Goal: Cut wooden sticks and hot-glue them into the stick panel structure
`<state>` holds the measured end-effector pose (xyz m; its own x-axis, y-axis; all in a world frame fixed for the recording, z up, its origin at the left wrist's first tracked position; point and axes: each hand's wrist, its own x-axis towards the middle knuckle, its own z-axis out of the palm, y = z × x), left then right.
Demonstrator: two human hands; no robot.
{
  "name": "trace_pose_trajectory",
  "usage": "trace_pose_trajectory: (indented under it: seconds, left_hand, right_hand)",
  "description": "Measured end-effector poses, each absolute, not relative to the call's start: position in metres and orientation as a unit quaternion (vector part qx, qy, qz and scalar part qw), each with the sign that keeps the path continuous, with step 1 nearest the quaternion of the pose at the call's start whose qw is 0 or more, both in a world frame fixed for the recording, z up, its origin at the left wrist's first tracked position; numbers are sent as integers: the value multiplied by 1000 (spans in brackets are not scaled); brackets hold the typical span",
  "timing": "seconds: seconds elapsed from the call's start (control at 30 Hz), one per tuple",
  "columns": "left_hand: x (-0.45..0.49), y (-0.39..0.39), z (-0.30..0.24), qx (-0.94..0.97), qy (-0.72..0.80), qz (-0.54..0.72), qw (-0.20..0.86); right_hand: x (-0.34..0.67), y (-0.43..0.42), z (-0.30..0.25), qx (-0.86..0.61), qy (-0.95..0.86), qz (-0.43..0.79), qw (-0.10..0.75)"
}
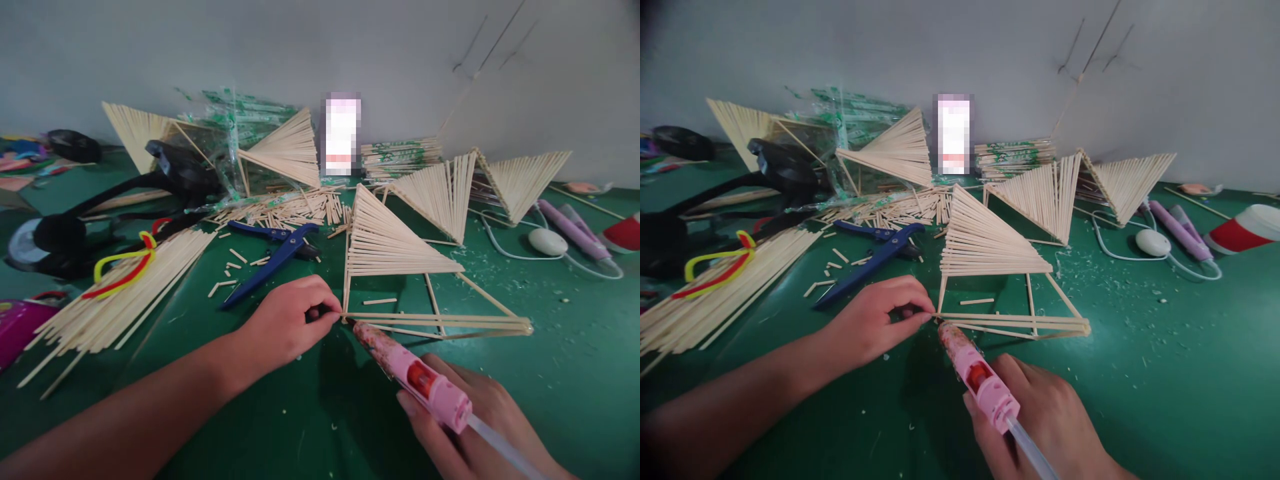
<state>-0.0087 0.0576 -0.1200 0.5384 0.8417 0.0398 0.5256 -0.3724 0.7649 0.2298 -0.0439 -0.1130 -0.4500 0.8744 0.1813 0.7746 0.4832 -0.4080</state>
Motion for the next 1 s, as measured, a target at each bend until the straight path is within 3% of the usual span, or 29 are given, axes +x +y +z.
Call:
trace_pose_trajectory:
  seconds: [0.5, 1.0]
  left_hand:
    - [-12, 58, -121, 818, 403, 216, 350]
    - [-8, 56, -120, 870, 373, 175, 270]
  right_hand:
    - [236, -42, -108, -498, -815, 186, 232]
    - [247, -48, -114, -503, -810, 183, 240]
